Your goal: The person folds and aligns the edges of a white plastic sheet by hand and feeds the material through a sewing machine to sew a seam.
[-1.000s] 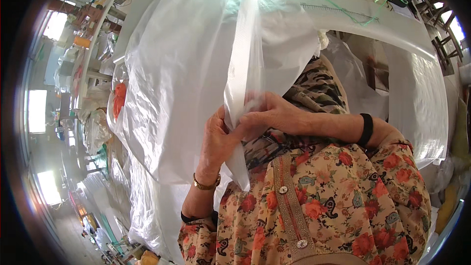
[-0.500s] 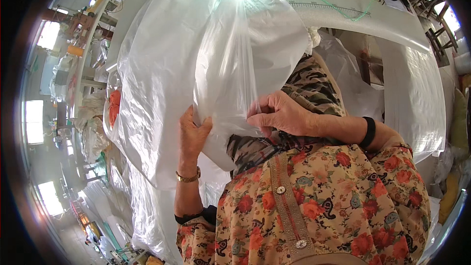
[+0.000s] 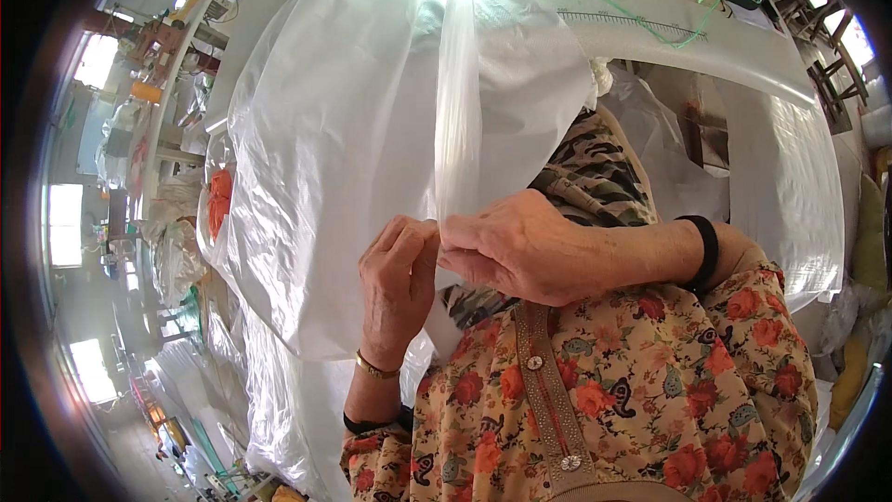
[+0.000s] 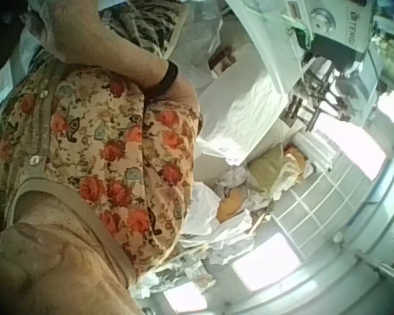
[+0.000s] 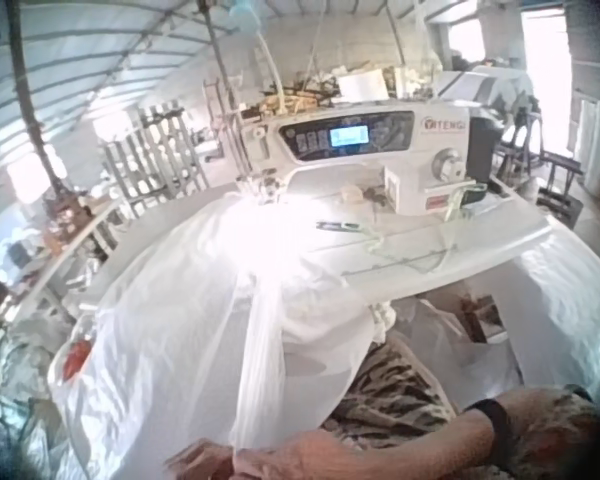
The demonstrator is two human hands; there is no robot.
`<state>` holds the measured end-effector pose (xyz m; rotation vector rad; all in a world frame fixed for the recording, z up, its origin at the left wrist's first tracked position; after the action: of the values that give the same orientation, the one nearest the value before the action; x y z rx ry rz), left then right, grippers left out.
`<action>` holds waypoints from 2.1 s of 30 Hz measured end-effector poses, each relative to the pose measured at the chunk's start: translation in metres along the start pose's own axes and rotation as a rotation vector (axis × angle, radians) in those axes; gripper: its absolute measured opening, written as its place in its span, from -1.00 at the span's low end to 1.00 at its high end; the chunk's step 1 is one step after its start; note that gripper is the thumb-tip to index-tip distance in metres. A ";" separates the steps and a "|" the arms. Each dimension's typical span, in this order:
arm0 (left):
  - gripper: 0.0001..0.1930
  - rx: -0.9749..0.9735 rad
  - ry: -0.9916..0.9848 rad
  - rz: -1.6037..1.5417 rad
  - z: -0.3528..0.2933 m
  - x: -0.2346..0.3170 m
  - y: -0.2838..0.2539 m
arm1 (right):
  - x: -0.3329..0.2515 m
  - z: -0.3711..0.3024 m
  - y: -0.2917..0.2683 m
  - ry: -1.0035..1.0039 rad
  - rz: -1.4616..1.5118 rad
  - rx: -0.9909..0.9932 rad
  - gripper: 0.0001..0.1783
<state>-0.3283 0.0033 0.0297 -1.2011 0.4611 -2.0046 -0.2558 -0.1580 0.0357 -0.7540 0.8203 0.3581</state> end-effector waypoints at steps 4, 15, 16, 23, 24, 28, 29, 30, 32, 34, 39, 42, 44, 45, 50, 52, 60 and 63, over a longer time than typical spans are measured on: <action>-0.96 -0.133 -0.351 -0.255 -0.011 -0.012 0.006 | 0.014 -0.007 0.009 -0.008 -0.197 -0.175 -0.73; -0.87 -0.102 -0.676 -0.678 -0.019 -0.020 0.026 | 0.001 -0.004 0.013 -0.096 -0.292 -0.345 -0.81; -0.87 -0.106 -0.671 -0.678 -0.017 -0.020 0.027 | 0.001 -0.005 0.015 -0.125 -0.278 -0.360 -0.83; -0.79 -0.061 -0.777 -0.724 -0.006 -0.012 0.028 | 0.004 -0.004 0.015 -0.377 -0.360 -0.439 -0.82; -0.77 -0.036 -0.727 -0.672 -0.006 -0.017 0.025 | 0.009 -0.006 0.013 -0.375 -0.364 -0.437 -0.82; -0.77 -0.009 -0.671 -0.523 -0.005 -0.024 0.011 | 0.031 0.002 -0.013 -0.038 0.060 0.293 -0.70; -0.77 0.009 -0.616 -0.428 -0.004 -0.025 0.007 | 0.040 0.004 -0.017 0.242 0.201 0.564 -0.65; -0.76 0.023 -0.555 -0.336 -0.001 -0.023 0.003 | 0.046 0.008 -0.010 0.238 0.199 0.573 -0.65; -0.80 0.042 -0.556 -0.346 0.004 -0.017 0.005 | 0.081 0.012 0.013 0.361 0.139 0.800 -0.61; -0.87 0.111 -0.610 -0.396 0.003 -0.014 0.007 | 0.091 0.005 0.054 0.186 -0.249 0.527 -0.53; -0.94 0.085 -0.651 -0.550 -0.006 -0.023 0.014 | 0.077 0.019 0.063 -0.013 -0.315 -0.695 -0.64; -0.95 0.049 -0.655 -0.552 -0.006 -0.025 0.014 | 0.112 -0.003 0.043 -0.029 -0.159 -0.143 -0.76; -0.94 0.060 -0.676 -0.565 -0.011 -0.027 0.011 | 0.083 -0.004 0.003 0.333 -0.290 0.139 -0.78; -0.93 0.035 -0.645 -0.588 -0.006 -0.023 0.016 | 0.094 -0.017 -0.013 0.174 -0.427 0.194 -0.76; -0.92 0.005 -0.601 -0.534 -0.008 -0.025 0.018 | 0.107 -0.059 -0.031 0.428 -0.640 -0.092 -0.70; -0.84 0.026 -0.584 -0.544 -0.006 -0.024 0.022 | 0.114 -0.074 -0.027 0.404 -0.761 -0.211 -0.65; -0.91 0.058 -0.506 -0.425 0.006 -0.028 0.002 | 0.083 -0.063 -0.021 0.047 -0.307 -0.187 -0.89; -0.89 0.012 -0.428 -0.340 0.013 -0.020 -0.009 | 0.013 -0.042 -0.031 -0.015 -0.158 -0.209 -0.91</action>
<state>-0.3152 0.0252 0.0294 -1.7387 0.0311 -1.9357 -0.2523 -0.2099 0.0212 -1.0032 0.7102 0.3104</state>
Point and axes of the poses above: each hand's wrist, its own z-axis towards the middle knuckle, its own y-axis out of the palm, x = y × z, the point moved 2 cm from there along z, towards the middle knuckle, and after that the axes turned 8 degrees about x, right-handed, at the moved point
